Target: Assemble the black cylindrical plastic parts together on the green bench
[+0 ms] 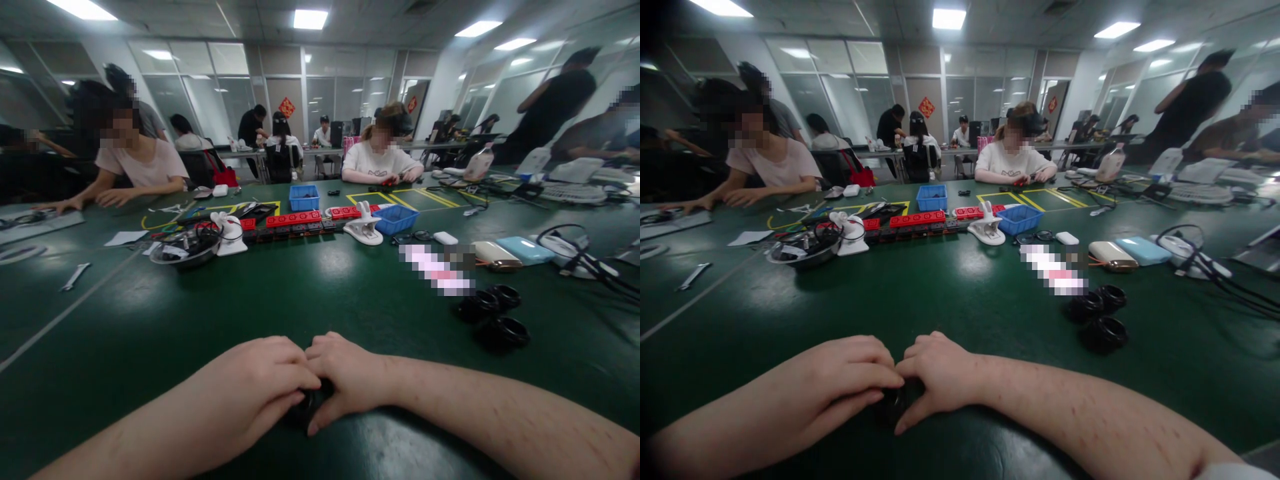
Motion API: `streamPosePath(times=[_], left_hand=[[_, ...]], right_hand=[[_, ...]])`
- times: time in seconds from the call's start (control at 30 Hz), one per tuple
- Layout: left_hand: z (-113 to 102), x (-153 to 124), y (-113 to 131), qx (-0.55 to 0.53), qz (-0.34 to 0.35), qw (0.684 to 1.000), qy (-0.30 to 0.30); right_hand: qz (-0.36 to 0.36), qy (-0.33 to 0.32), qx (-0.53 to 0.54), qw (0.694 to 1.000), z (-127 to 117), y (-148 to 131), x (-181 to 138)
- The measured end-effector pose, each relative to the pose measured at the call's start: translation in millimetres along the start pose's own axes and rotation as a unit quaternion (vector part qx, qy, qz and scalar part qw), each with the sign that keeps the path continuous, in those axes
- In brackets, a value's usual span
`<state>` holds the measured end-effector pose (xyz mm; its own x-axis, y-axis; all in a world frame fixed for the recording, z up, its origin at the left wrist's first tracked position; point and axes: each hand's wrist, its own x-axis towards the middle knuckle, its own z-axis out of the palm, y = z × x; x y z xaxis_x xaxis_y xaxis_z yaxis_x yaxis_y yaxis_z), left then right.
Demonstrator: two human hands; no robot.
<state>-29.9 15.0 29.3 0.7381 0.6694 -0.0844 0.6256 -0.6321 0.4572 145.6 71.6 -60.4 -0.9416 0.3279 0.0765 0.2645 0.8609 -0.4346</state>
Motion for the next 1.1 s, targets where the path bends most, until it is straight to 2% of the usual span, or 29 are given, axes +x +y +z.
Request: streamPosePath(times=[0.13,0.23,0.33,0.5,0.57,0.67,0.77,0.87,0.97,1.1], left_hand=[[1.5,1.8,-4.8,-0.033,0.020,0.998,-0.054],[7.2,5.1,-5.3,-0.022,0.014,0.997,-0.071],[9.9,8.5,-2.2,0.003,-0.026,0.997,-0.069],[19.8,16.5,7.3,0.078,-0.139,0.983,-0.093],[31.5,17.7,9.7,0.126,-0.155,0.977,-0.074],[51.4,16.8,11.3,0.193,-0.157,0.969,-0.002],[60.8,16.2,12.5,0.206,-0.171,0.961,0.062],[53.2,16.0,13.3,0.221,-0.193,0.954,0.061],[34.4,13.4,12.1,0.206,-0.186,0.959,0.061],[9.5,5.2,8.1,0.092,-0.056,0.994,0.020]], right_hand=[[0.002,0.003,-0.012,1.000,2.9,2.4,0.7],[0.007,0.002,-0.015,1.000,2.3,2.0,0.7],[0.006,-0.008,-0.007,1.000,-0.3,0.1,0.3],[0.004,-0.006,-0.017,1.000,-0.8,-0.6,0.0],[0.006,-0.004,-0.023,1.000,-0.1,-0.5,0.3],[0.011,-0.011,-0.033,0.999,0.0,-1.1,1.2],[0.015,-0.017,-0.049,0.999,-0.8,-1.8,1.7],[0.012,-0.022,-0.055,0.998,-1.7,-2.0,1.2],[0.004,-0.013,-0.029,0.999,-2.2,-1.9,0.3],[-0.001,0.000,0.002,1.000,-0.7,-0.5,-0.2]])
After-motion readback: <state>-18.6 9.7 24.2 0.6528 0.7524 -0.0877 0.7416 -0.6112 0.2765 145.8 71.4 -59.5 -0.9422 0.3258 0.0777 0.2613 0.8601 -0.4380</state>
